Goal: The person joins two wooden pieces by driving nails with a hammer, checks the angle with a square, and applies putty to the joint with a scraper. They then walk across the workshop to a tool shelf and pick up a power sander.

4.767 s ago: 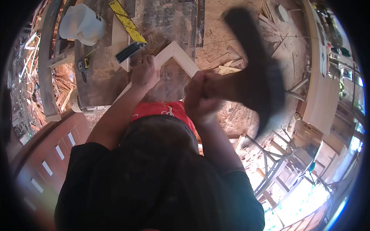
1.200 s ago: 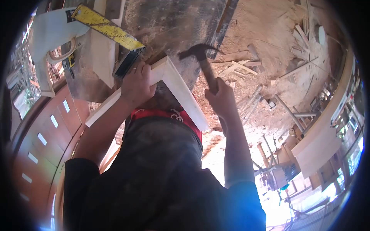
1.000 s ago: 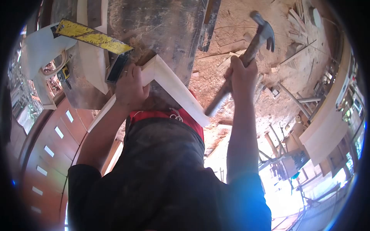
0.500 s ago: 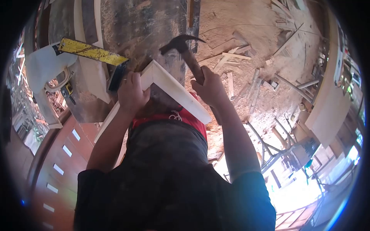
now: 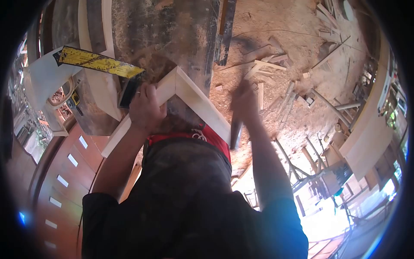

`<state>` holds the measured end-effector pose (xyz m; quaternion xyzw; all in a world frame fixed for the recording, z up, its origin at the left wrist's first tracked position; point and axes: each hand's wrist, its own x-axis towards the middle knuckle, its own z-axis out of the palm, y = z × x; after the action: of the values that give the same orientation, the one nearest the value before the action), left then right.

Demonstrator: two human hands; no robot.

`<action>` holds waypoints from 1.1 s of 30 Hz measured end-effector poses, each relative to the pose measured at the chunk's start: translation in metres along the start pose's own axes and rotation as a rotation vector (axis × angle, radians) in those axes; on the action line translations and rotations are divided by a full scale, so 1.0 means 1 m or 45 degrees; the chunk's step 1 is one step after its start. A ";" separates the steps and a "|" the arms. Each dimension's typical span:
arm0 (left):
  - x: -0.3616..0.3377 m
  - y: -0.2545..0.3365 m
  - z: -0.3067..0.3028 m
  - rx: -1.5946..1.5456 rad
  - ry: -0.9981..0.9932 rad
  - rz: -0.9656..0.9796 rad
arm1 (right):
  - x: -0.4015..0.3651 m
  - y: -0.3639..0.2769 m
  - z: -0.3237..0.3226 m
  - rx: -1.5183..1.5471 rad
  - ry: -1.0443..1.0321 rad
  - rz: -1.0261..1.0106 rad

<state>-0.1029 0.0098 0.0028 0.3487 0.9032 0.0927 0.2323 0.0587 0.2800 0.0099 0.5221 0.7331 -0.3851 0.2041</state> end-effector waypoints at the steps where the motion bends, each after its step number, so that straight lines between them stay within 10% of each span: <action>1: 0.003 -0.001 0.000 0.011 0.009 -0.007 | -0.027 -0.015 0.003 -0.384 -0.414 -0.324; 9: -0.005 -0.007 0.004 -0.025 -0.016 0.003 | -0.013 -0.036 -0.028 -0.161 -0.263 -0.257; 14: -0.005 -0.007 0.002 -0.069 -0.021 0.011 | 0.006 -0.047 -0.069 0.715 0.124 0.019; 17: -0.007 -0.005 0.004 -0.078 -0.054 -0.026 | -0.015 -0.054 -0.030 0.283 0.211 0.216; 19: -0.005 -0.009 0.004 -0.062 -0.041 -0.033 | -0.043 -0.016 -0.003 -0.497 -0.341 -0.463; 23: -0.006 -0.011 0.005 -0.055 -0.034 -0.012 | -0.040 -0.038 -0.024 -0.423 -0.390 -0.265; 33: -0.006 -0.006 0.003 -0.018 -0.011 -0.017 | -0.004 -0.070 -0.058 0.616 0.311 0.159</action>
<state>-0.1008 0.0017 0.0006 0.3413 0.9039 0.0960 0.2393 0.0012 0.3118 0.0730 0.6422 0.6054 -0.4701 0.0069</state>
